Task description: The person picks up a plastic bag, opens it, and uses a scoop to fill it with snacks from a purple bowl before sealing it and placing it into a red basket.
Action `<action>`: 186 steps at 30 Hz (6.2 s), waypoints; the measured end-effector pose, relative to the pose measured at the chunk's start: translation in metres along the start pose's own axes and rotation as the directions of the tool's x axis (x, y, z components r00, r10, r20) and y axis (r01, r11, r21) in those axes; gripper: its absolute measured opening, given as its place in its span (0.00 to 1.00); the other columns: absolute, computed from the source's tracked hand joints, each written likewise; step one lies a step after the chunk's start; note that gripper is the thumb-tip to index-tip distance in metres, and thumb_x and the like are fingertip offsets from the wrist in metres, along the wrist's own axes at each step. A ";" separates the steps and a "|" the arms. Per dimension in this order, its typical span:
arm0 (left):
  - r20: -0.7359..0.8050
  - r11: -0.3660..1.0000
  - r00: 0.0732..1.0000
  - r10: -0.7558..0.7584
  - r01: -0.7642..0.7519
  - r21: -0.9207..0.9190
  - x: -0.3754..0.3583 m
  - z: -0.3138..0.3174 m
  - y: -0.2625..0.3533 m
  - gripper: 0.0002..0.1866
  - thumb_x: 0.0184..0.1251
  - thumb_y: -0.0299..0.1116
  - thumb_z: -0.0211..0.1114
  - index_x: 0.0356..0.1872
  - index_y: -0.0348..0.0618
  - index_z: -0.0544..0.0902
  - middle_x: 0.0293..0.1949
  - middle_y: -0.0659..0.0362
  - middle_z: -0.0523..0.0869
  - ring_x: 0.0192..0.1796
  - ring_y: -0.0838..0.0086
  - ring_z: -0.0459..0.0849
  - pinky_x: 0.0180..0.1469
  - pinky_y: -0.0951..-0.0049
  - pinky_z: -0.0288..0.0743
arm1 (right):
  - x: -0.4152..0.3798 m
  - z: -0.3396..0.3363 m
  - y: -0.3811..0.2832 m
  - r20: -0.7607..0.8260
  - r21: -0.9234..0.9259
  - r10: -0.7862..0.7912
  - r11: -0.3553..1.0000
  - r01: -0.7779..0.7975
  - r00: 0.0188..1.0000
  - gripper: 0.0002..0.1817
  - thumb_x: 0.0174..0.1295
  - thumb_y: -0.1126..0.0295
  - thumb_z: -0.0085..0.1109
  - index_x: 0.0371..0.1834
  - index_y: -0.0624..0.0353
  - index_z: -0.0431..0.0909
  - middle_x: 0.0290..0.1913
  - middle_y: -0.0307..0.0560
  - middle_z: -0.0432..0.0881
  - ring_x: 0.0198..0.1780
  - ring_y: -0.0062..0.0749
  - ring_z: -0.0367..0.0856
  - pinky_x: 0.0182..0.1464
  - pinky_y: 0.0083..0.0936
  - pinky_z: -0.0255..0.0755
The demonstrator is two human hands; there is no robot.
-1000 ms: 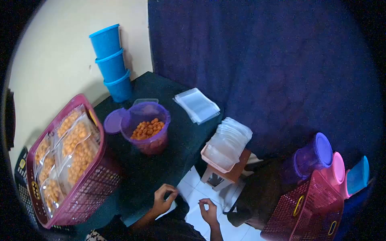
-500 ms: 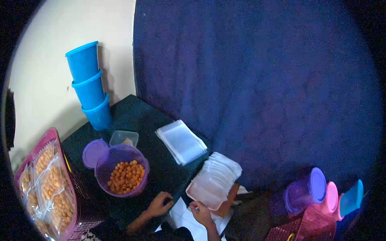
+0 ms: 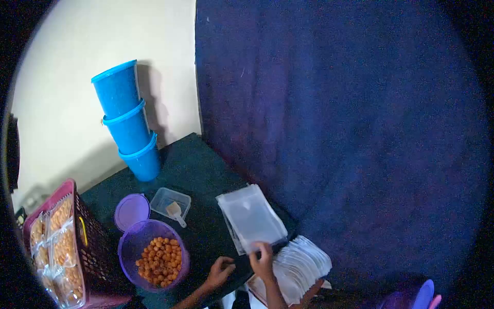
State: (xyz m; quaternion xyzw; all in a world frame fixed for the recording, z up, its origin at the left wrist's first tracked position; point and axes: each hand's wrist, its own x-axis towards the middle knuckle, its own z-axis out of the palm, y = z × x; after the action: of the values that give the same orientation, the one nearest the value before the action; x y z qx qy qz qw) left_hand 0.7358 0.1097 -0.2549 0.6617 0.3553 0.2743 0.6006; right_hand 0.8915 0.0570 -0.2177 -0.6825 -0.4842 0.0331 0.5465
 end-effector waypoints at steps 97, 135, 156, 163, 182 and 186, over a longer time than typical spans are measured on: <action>-0.717 0.871 0.678 0.163 -0.440 -0.218 -0.249 -0.054 0.125 0.52 0.46 0.72 0.44 0.60 0.32 0.51 0.59 0.48 0.57 0.62 0.63 0.57 0.61 0.64 0.50 | -0.072 0.091 -0.242 -0.079 0.869 -0.953 0.079 0.489 0.294 0.14 0.42 0.70 0.63 0.36 0.47 0.78 0.36 0.28 0.71 0.39 0.22 0.66 0.47 0.29 0.56; -0.431 0.990 0.892 0.138 -0.111 0.089 -0.252 -0.162 0.145 0.34 0.57 0.53 0.52 0.54 0.32 0.60 0.56 0.46 0.61 0.59 0.61 0.63 0.58 0.62 0.59 | -0.042 0.081 -0.280 0.361 0.760 -0.926 0.222 0.611 -0.113 0.06 0.47 0.74 0.51 0.28 0.52 0.75 0.32 0.37 0.72 0.40 0.25 0.72 0.47 0.34 0.57; -0.364 0.982 0.917 -0.164 0.118 -0.144 -0.298 -0.145 0.116 0.08 0.51 0.21 0.55 0.34 0.32 0.75 0.28 0.59 0.80 0.31 0.79 0.78 0.35 0.78 0.73 | -0.084 0.086 -0.267 0.262 0.824 -0.963 0.261 0.504 0.070 0.09 0.40 0.68 0.61 0.28 0.46 0.77 0.40 0.37 0.70 0.43 0.27 0.66 0.45 0.29 0.51; -0.647 0.986 0.748 -0.152 0.161 -0.046 -0.293 -0.101 0.126 0.07 0.46 0.24 0.59 0.29 0.35 0.76 0.20 0.60 0.77 0.26 0.85 0.73 0.26 0.81 0.66 | -0.095 0.078 -0.275 0.639 0.768 -0.762 0.640 -0.028 0.107 0.20 0.38 0.58 0.69 0.17 0.60 0.68 0.16 0.41 0.67 0.16 0.19 0.65 0.19 0.17 0.62; -0.667 0.877 0.740 0.089 0.260 0.405 -0.258 -0.098 0.104 0.07 0.51 0.30 0.57 0.27 0.36 0.73 0.20 0.47 0.77 0.23 0.55 0.77 0.25 0.62 0.70 | -0.087 0.095 -0.223 0.870 0.492 -0.480 0.825 0.277 -0.115 0.08 0.50 0.71 0.50 0.26 0.65 0.75 0.20 0.56 0.76 0.25 0.46 0.77 0.26 0.30 0.69; -0.649 0.860 0.751 -0.126 0.409 0.306 -0.253 -0.098 0.083 0.11 0.53 0.35 0.52 0.27 0.37 0.72 0.25 0.46 0.78 0.30 0.50 0.77 0.33 0.55 0.70 | -0.093 0.106 -0.205 0.864 0.503 -0.489 0.854 0.137 -0.122 0.07 0.50 0.71 0.50 0.27 0.65 0.73 0.20 0.57 0.75 0.23 0.42 0.77 0.26 0.30 0.68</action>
State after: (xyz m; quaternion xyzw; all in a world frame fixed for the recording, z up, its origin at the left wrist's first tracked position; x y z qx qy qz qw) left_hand 0.5187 -0.0359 -0.1436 0.5938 0.6735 0.2954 0.3265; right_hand 0.6535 0.0542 -0.1450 -0.2364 -0.8629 0.4342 0.1047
